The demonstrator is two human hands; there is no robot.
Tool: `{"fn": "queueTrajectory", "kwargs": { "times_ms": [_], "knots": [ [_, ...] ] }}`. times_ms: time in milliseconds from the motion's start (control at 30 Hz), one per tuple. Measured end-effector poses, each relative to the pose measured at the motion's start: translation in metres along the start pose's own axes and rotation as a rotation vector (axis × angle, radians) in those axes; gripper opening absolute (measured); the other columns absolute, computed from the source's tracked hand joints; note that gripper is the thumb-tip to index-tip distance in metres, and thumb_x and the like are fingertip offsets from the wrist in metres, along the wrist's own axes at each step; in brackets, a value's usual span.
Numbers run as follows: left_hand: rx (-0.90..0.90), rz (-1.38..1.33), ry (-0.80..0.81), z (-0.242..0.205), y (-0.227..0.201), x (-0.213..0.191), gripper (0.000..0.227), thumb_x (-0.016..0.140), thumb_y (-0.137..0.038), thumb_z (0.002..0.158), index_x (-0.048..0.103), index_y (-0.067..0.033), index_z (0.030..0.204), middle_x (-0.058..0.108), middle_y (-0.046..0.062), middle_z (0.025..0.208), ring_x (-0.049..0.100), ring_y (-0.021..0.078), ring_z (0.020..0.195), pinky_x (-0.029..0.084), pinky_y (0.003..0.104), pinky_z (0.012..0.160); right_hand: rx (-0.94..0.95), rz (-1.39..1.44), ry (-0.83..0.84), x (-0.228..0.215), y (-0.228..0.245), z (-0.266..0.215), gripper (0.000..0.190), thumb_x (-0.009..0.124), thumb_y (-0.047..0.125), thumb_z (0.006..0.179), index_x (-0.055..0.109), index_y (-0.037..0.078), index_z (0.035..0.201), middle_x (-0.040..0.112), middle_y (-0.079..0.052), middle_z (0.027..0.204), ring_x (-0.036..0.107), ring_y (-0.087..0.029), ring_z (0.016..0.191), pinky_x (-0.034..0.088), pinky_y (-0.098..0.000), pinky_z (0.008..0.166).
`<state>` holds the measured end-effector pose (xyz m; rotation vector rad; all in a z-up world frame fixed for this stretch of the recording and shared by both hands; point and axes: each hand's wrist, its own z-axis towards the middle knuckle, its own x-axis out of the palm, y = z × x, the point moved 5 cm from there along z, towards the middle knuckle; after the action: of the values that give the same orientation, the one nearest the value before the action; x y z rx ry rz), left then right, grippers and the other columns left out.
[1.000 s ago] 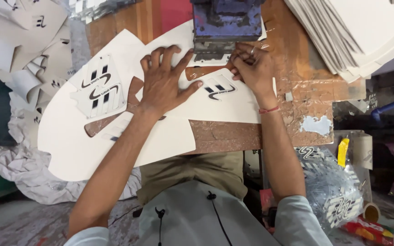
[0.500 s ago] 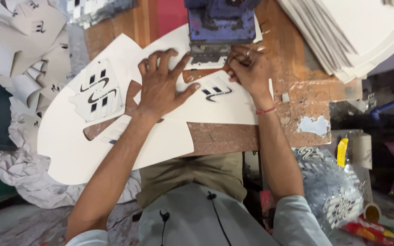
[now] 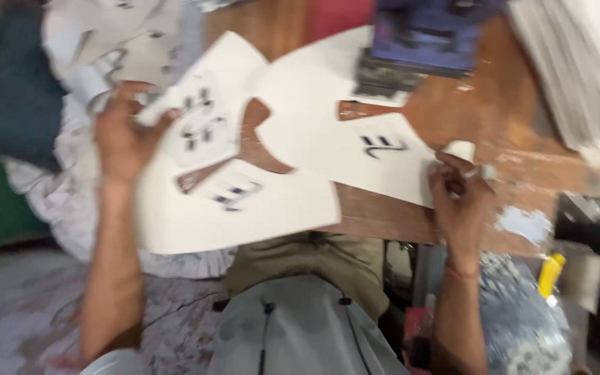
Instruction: The person uses a manual press to punch holes into white paper cutouts with a printed logo. They repeatedly pick up a cutout, align it under the press, operate the lever to punch, and then move the finished piece aside.
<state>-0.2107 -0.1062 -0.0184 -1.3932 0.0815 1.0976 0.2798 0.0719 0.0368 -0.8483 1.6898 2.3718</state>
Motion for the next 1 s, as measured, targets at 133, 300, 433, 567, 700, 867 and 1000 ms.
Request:
{"fn": "queueTrajectory", "kwargs": {
  "times_ms": [133, 300, 433, 567, 700, 867, 1000],
  "knots": [
    [-0.073, 0.035, -0.081, -0.051, -0.035, -0.001, 0.037, 0.089, -0.021, 0.097, 0.065, -0.0107, 0.122, 0.066, 0.007, 0.082, 0.055, 0.0187, 0.068, 0.045, 0.033, 0.062, 0.002, -0.025, 0.134, 0.065, 0.064, -0.002, 0.025, 0.069, -0.002, 0.101, 0.070, -0.001, 0.126, 0.072, -0.010, 0.107, 0.069, -0.012, 0.093, 0.060, -0.0253, 0.075],
    [-0.009, 0.269, -0.013, -0.032, -0.065, -0.007, 0.032, 0.088, -0.028, 0.087, 0.070, -0.0122, 0.108, 0.071, 0.010, 0.097, 0.064, 0.0297, 0.086, 0.051, 0.043, 0.074, -0.396, 0.126, 0.373, 0.172, 0.125, 0.038, 0.033, 0.068, -0.006, 0.101, 0.062, -0.001, 0.132, 0.069, -0.015, 0.132, 0.073, -0.027, 0.118, 0.065, -0.0338, 0.092],
    [0.018, 0.406, 0.074, 0.007, -0.079, 0.016, 0.033, 0.088, -0.034, 0.078, 0.075, -0.0133, 0.100, 0.068, 0.014, 0.104, 0.059, 0.0362, 0.102, 0.048, 0.050, 0.080, -0.599, 0.081, 0.458, 0.228, 0.109, 0.067, 0.034, 0.066, -0.011, 0.095, 0.055, -0.005, 0.126, 0.064, -0.015, 0.144, 0.070, -0.033, 0.119, 0.060, -0.0380, 0.098],
    [0.135, 0.217, 0.347, -0.014, -0.095, 0.038, 0.016, 0.063, -0.022, 0.107, 0.072, -0.0093, 0.103, 0.067, 0.016, 0.087, 0.067, 0.0378, 0.087, 0.053, 0.049, 0.080, -0.506, 0.005, 0.540, 0.237, 0.104, 0.064, 0.035, 0.070, -0.008, 0.089, 0.057, -0.008, 0.121, 0.062, -0.017, 0.145, 0.071, -0.031, 0.102, 0.056, -0.0415, 0.092],
    [0.180, 0.500, 1.114, -0.147, -0.111, 0.007, 0.026, 0.053, -0.030, 0.101, 0.077, -0.0204, 0.102, 0.075, 0.011, 0.083, 0.072, 0.0317, 0.087, 0.052, 0.050, 0.087, -0.506, -0.008, 0.480, 0.234, 0.108, 0.066, 0.046, 0.071, -0.008, 0.087, 0.058, -0.007, 0.131, 0.065, -0.017, 0.139, 0.068, -0.033, 0.097, 0.056, -0.0416, 0.091],
    [-0.036, 0.408, 0.943, -0.147, -0.134, -0.017, 0.020, 0.064, -0.032, 0.094, 0.077, -0.0187, 0.101, 0.075, 0.012, 0.088, 0.071, 0.0342, 0.087, 0.054, 0.048, 0.078, -0.599, -0.063, 0.475, 0.227, 0.115, 0.054, 0.045, 0.067, -0.005, 0.092, 0.057, -0.005, 0.135, 0.067, -0.019, 0.135, 0.067, -0.038, 0.106, 0.054, -0.0452, 0.098],
    [0.077, 0.263, 0.796, -0.115, -0.184, 0.016, 0.014, 0.066, -0.025, 0.094, 0.075, -0.0148, 0.097, 0.075, 0.009, 0.087, 0.072, 0.0310, 0.082, 0.055, 0.047, 0.069, -0.409, 0.052, 0.595, 0.157, 0.147, 0.020, 0.047, 0.074, 0.010, 0.098, 0.057, -0.001, 0.141, 0.068, -0.018, 0.127, 0.070, -0.034, 0.113, 0.054, -0.0440, 0.096]
  ]
}}
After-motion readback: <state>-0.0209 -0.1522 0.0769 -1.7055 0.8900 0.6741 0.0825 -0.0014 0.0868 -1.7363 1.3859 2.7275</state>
